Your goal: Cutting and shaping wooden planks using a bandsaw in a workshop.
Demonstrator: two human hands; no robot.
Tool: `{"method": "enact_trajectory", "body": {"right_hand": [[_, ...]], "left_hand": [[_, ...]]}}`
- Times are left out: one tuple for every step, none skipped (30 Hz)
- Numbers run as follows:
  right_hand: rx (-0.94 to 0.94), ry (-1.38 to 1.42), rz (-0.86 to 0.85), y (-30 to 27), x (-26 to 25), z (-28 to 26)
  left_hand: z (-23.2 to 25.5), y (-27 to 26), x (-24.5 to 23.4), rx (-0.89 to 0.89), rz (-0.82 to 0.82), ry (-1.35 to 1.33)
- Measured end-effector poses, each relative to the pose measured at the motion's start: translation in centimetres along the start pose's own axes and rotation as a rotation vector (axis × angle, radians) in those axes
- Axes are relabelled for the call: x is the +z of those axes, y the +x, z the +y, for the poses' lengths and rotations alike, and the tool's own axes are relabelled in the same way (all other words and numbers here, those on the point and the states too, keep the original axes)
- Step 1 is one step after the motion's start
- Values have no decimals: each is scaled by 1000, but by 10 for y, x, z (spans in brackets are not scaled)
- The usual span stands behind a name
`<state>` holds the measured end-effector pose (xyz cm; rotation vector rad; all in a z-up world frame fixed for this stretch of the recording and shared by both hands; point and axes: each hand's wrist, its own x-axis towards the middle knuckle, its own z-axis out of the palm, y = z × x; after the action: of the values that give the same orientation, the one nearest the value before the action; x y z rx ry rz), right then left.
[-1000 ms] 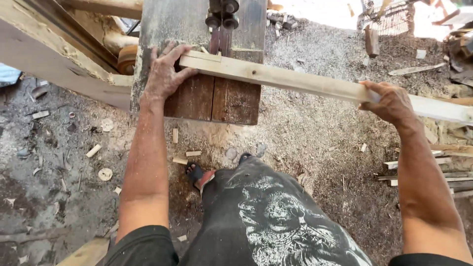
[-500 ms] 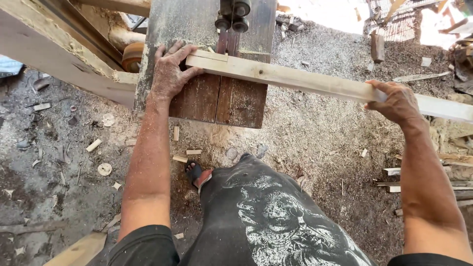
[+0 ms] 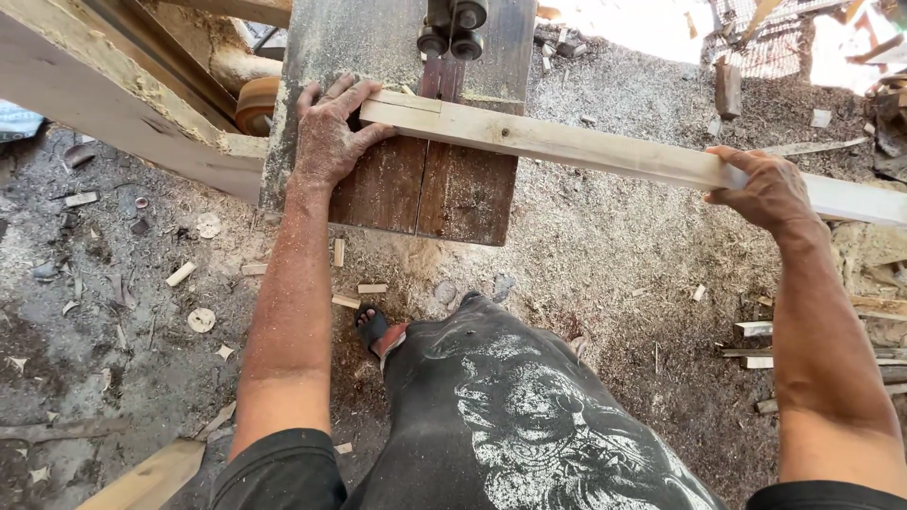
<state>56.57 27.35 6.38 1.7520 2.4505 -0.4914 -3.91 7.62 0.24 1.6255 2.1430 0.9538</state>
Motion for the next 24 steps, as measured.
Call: {"method": "enact_trajectory", "body": {"right_hand": [[-5, -1, 2, 1, 0, 1], [-5, 0, 2, 0, 1, 1], [-18, -5, 7, -1, 1, 1], [-33, -11, 15, 1, 0, 0], [-36, -10, 18, 3, 0, 0], [-53, -11, 31, 4, 0, 1], [-69, -13, 44, 5, 1, 1], [-71, -13, 44, 7, 0, 1], [-59, -14, 40, 9, 0, 1], [-48, -15, 35, 10, 0, 1], [-49, -15, 33, 10, -1, 1], [-37, -9, 22, 11, -2, 0], [-25, -4, 12, 11, -3, 0], [-27, -3, 11, 13, -4, -1], [-42, -3, 10, 14, -4, -3], [-52, -4, 11, 13, -5, -3], [-51, -2, 11, 16, -5, 1], [-51, -8, 12, 18, -3, 4], [-51, -13, 14, 21, -2, 7], [-49, -4, 14, 23, 1, 8], [-49, 1, 12, 26, 3, 9], [-42, 4, 13, 27, 3, 12], [-34, 11, 18, 27, 0, 9], [-31, 0, 10, 26, -3, 7]], "left_hand": [[-1, 0, 1, 8, 5, 14], [-2, 0, 2, 8, 5, 14], [-3, 0, 3, 20, 12, 30], [-3, 1, 3, 33, 23, 47], [0, 1, 0, 34, 26, 48], [3, 0, -2, 43, 23, 48], [5, 0, -4, 53, 20, 47], [4, 0, -3, 52, 20, 48], [3, 0, -2, 71, 33, 51], [1, 0, 0, 90, 44, 54], [2, -2, 0, 88, 44, 54], [2, -1, -1, 85, 44, 61], [3, -1, -1, 83, 44, 68], [4, -1, -2, 81, 45, 70], [4, -1, -2, 84, 48, 71], [5, -1, -2, 90, 49, 70], [4, -1, 0, 91, 48, 71], [3, -1, 1, 89, 59, 75], [3, -1, 1, 88, 70, 79], [3, -2, 1, 92, 66, 87], [4, -4, 0, 87, 81, 89], [6, -1, 3, 89, 95, 87], [9, 1, 0, 99, 90, 89], [11, -1, -3, 102, 74, 83]]}}
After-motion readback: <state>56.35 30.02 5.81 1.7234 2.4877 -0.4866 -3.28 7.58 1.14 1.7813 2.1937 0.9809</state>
